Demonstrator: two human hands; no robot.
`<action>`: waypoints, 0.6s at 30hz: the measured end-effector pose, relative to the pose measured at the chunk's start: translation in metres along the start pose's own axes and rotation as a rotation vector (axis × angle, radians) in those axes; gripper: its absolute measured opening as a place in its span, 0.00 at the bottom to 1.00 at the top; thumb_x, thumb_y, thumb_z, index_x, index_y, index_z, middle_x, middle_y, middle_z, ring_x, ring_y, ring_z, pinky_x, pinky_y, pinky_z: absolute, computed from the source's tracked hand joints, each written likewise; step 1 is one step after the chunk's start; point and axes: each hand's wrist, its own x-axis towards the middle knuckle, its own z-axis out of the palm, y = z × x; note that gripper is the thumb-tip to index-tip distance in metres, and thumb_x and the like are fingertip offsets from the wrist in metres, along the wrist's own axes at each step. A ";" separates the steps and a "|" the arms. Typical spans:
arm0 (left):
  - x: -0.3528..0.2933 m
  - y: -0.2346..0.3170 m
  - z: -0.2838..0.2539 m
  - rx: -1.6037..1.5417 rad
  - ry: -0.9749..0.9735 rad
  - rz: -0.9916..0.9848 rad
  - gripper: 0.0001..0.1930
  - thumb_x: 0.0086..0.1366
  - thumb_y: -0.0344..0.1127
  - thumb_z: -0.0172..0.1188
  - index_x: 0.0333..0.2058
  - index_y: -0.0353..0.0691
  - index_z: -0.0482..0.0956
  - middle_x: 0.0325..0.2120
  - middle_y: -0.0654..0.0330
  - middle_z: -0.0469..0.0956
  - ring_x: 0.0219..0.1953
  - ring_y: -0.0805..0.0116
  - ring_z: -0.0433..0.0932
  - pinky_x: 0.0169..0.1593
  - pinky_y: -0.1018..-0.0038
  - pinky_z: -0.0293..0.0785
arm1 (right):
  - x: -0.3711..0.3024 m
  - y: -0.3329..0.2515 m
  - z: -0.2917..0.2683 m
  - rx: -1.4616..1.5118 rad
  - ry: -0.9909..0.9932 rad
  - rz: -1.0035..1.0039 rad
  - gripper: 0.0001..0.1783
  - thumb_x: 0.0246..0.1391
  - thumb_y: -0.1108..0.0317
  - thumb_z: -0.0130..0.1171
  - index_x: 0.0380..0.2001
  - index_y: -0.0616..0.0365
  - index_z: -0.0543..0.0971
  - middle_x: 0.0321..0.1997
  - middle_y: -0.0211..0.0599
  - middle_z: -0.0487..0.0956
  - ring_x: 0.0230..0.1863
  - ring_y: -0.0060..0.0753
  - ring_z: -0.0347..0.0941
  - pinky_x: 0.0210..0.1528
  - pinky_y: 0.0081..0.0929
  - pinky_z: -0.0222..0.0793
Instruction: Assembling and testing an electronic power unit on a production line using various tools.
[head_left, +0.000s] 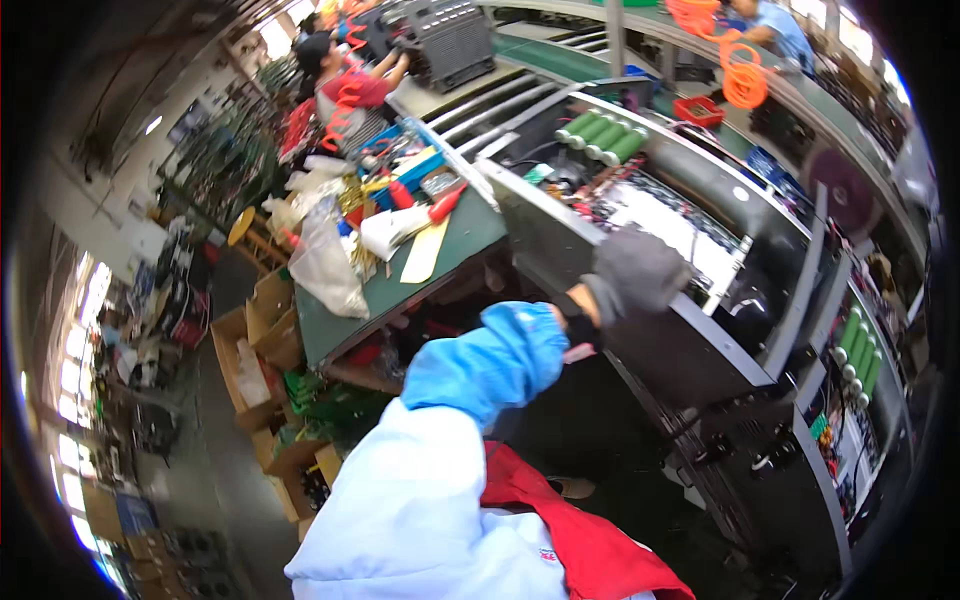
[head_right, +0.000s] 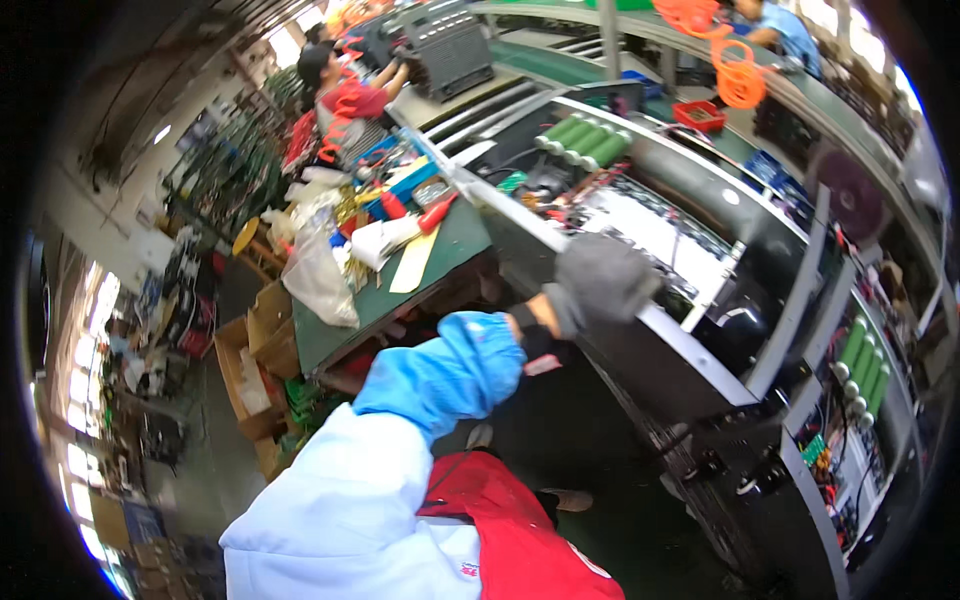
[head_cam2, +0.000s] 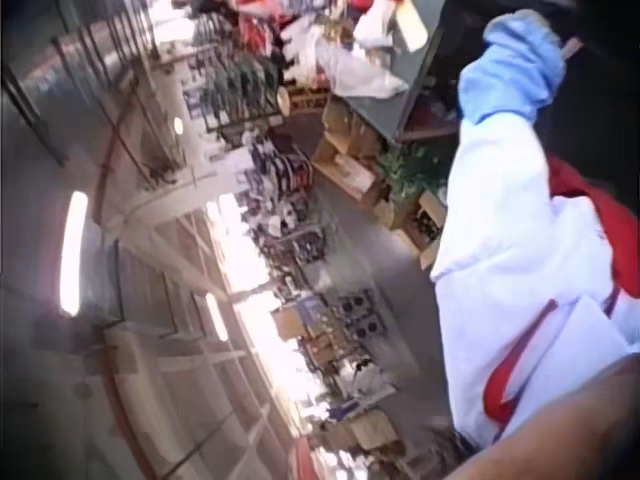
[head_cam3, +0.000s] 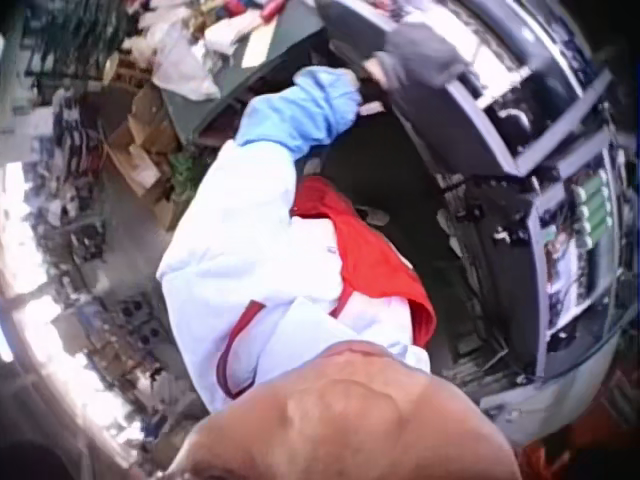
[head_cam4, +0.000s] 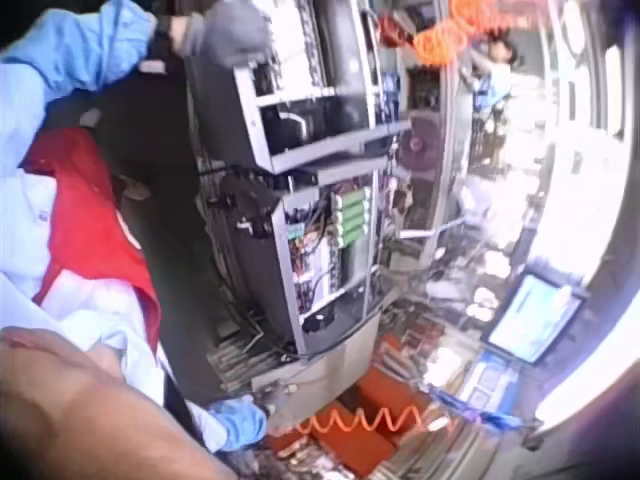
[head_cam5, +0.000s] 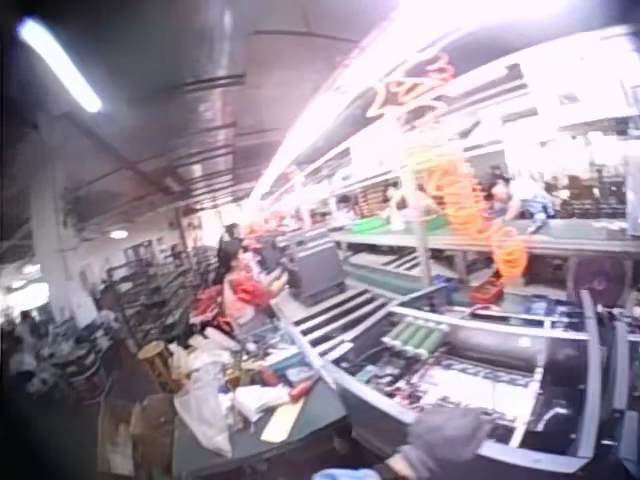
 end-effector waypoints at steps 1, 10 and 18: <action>-0.002 -0.001 -0.001 0.015 -0.078 -0.049 0.14 0.56 0.45 0.60 0.16 0.48 0.77 0.14 0.59 0.73 0.18 0.55 0.74 0.28 0.59 0.70 | 0.013 -0.029 0.007 0.043 -0.017 -0.022 0.19 0.59 0.62 0.52 0.50 0.59 0.77 0.54 0.43 0.76 0.56 0.45 0.70 0.57 0.40 0.63; -0.149 -0.144 -0.111 -0.207 -0.193 -0.009 0.38 0.48 0.43 0.73 0.56 0.32 0.69 0.46 0.46 0.75 0.50 0.48 0.75 0.55 0.59 0.72 | -0.104 -0.213 -0.026 0.327 0.172 0.187 0.20 0.60 0.62 0.53 0.53 0.59 0.76 0.56 0.40 0.75 0.59 0.40 0.68 0.61 0.36 0.61; -0.266 -0.335 -0.111 -0.323 -0.393 0.027 0.28 0.55 0.45 0.66 0.52 0.37 0.74 0.47 0.49 0.78 0.50 0.52 0.77 0.53 0.63 0.74 | -0.240 -0.362 -0.038 0.279 0.374 0.731 0.29 0.50 0.54 0.64 0.50 0.61 0.74 0.40 0.35 0.76 0.40 0.26 0.71 0.44 0.28 0.68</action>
